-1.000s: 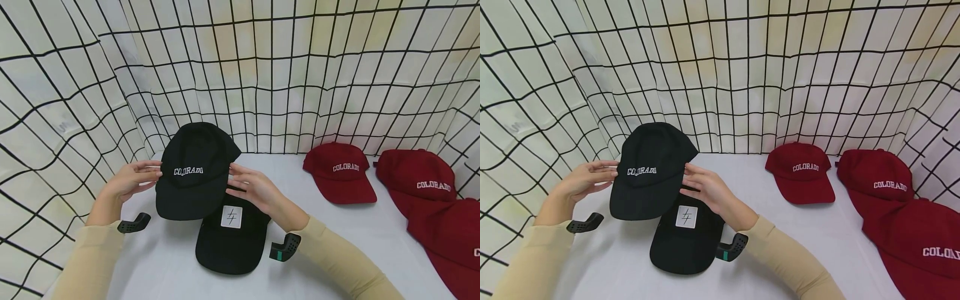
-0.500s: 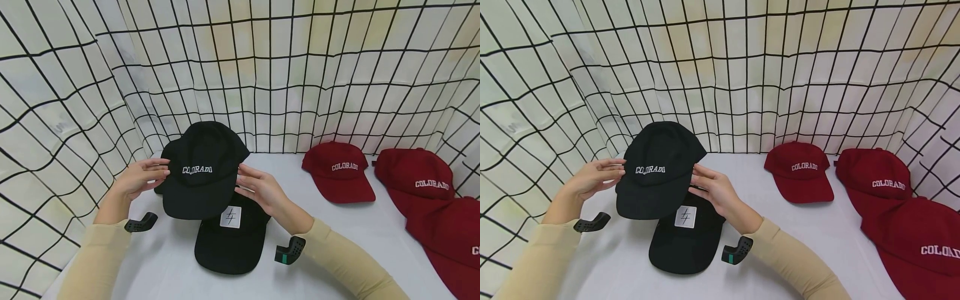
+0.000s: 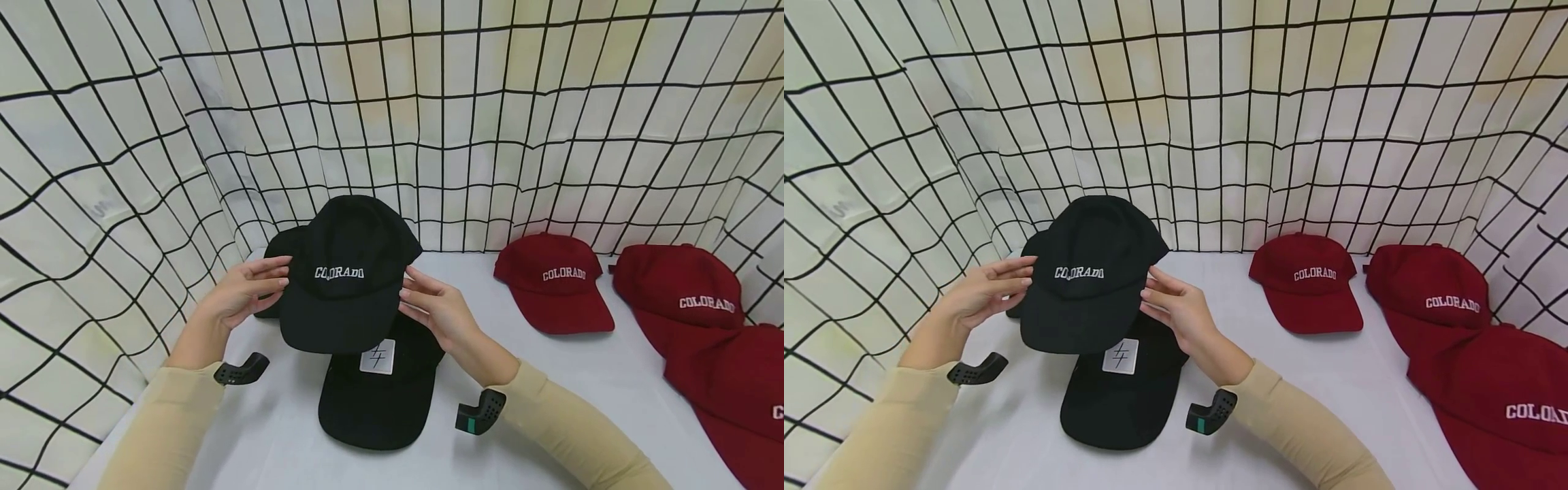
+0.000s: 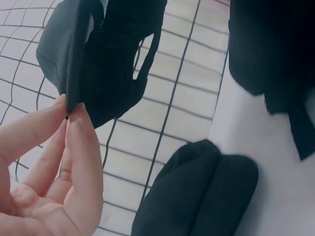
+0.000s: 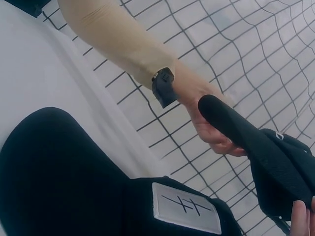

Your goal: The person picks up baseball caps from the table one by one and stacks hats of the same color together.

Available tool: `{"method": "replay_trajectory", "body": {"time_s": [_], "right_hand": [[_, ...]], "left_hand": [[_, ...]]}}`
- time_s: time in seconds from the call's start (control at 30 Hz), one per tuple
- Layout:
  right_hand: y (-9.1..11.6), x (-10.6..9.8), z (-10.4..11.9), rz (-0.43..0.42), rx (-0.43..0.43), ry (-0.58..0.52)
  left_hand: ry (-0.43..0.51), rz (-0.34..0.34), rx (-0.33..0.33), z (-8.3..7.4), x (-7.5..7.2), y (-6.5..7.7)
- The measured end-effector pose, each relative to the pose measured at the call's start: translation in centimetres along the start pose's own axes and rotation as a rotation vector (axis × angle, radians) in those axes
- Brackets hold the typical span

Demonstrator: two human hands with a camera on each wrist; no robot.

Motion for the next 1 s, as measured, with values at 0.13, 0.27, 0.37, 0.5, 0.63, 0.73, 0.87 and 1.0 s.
{"method": "replay_trajectory", "body": {"time_s": [0.13,0.27,0.37,0.5,0.63,0.73,0.87,1.0], "right_hand": [[0.0,-0.6,-0.1,-0.017,0.005,0.002],[-0.1,-1.1,-0.2,-0.024,0.015,-0.01],[-0.2,-1.5,-0.3,-0.028,0.024,-0.019],[0.0,-2.1,-0.5,-0.05,0.036,-0.032],[0.3,-2.9,-1.3,-0.096,0.077,-0.056],[0.6,-3.4,-2.0,-0.121,0.104,-0.068],[0.8,-3.7,-2.2,-0.138,0.107,-0.078],[0.9,-4.2,-2.2,-0.151,0.109,-0.086]], "left_hand": [[0.077,0.022,-0.026,0.1,0.7,0.1],[0.118,0.044,-0.049,0.2,1.3,0.2],[0.115,0.047,-0.061,0.2,1.7,0.2],[0.127,0.047,-0.081,0.5,2.3,0.3],[0.141,0.059,-0.105,1.3,2.8,0.6],[0.143,0.066,-0.12,2.1,3.1,0.6],[0.143,0.068,-0.127,2.5,3.4,0.5],[0.134,0.079,-0.122,2.6,3.8,0.3]]}}
Point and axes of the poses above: each hand's wrist, its own y-axis away from the middle knuckle, its own x-axis out of the palm, z = x × y, the point moved 9 cm from there along -y, towards the middle knuckle, and after that the axes turned 14 degrees about -z, right-handed, at the moved point
